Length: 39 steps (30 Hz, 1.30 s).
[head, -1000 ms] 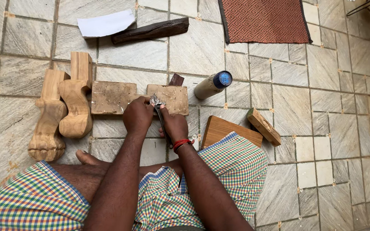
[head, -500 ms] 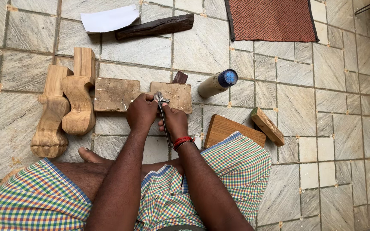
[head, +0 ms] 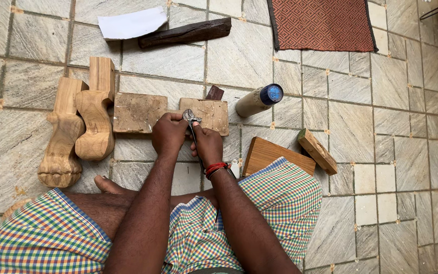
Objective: The person sits on the floor and uses a wrench to scrape and shape a small rectangular piece of wood. They hold the wood steady with one hand while using the wrench with the other to remove material from the surface.
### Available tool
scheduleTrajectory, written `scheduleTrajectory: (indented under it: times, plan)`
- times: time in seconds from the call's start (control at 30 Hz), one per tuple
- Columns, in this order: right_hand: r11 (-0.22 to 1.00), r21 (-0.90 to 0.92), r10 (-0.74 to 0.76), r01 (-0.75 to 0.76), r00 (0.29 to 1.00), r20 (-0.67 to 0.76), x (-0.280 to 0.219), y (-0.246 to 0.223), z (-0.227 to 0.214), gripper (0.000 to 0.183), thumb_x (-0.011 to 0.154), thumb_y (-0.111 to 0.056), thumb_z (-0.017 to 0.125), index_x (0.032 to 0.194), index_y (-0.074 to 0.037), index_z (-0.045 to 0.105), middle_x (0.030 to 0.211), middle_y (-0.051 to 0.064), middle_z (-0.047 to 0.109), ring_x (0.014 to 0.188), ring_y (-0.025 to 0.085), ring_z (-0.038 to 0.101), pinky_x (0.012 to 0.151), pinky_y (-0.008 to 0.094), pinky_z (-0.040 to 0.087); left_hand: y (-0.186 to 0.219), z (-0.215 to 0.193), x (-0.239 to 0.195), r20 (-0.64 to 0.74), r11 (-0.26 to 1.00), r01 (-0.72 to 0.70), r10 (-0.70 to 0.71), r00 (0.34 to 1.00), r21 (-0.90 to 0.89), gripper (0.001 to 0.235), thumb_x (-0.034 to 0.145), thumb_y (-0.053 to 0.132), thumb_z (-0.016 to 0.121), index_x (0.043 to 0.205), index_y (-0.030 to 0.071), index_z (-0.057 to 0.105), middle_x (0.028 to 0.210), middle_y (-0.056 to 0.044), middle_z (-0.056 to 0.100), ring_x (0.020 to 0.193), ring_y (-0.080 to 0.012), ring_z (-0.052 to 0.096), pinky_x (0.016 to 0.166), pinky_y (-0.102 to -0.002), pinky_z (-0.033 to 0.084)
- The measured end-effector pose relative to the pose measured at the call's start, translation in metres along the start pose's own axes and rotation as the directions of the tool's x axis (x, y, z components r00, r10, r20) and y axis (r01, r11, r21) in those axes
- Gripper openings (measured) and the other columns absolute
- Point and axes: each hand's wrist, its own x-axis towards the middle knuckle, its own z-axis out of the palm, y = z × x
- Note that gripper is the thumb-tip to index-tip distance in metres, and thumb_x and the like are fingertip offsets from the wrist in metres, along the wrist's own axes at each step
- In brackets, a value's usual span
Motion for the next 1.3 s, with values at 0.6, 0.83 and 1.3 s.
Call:
scheduleTrajectory:
  times: [0.6,0.83,1.3]
  plan:
    - [0.998,0.039,0.048,-0.047,0.999,-0.02,0.017,0.001,0.003,0.057,0.097,-0.049,0.065,0.075,0.003,0.072,0.058,0.011,0.066,0.045,0.019,0.06,0.041,0.032,0.044,-0.009,0.011,0.009,-0.039,0.997,-0.078,0.078,0.996,0.002,0.021,0.088,0.025,0.076,0.105,0.013,0.075,0.096,-0.002,0.079,0.08,-0.015,0.076,0.071,-0.035,0.06]
    - [0.948,-0.308,0.029,-0.082,0.985,-0.173,0.018,-0.006,0.007,0.07,0.09,-0.07,0.053,0.067,-0.009,0.077,0.063,0.01,0.072,0.059,0.026,0.071,0.062,0.04,0.053,0.0,0.0,0.012,-0.018,0.995,-0.081,0.082,0.996,0.057,0.02,0.086,0.03,0.081,0.1,0.016,0.077,0.092,0.0,0.079,0.081,-0.0154,0.075,0.072,-0.036,0.059]
    - [0.98,-0.193,0.035,-0.055,0.994,-0.102,0.018,0.007,0.007,0.06,0.093,-0.06,0.056,0.076,-0.004,0.073,0.063,0.012,0.073,0.05,0.02,0.069,0.055,0.035,0.053,-0.004,-0.01,0.024,0.056,0.665,-0.59,0.641,0.765,0.457,0.088,0.067,0.013,0.079,0.149,0.004,0.05,0.161,-0.025,0.038,0.152,-0.0399,0.017,0.12,-0.062,0.013]
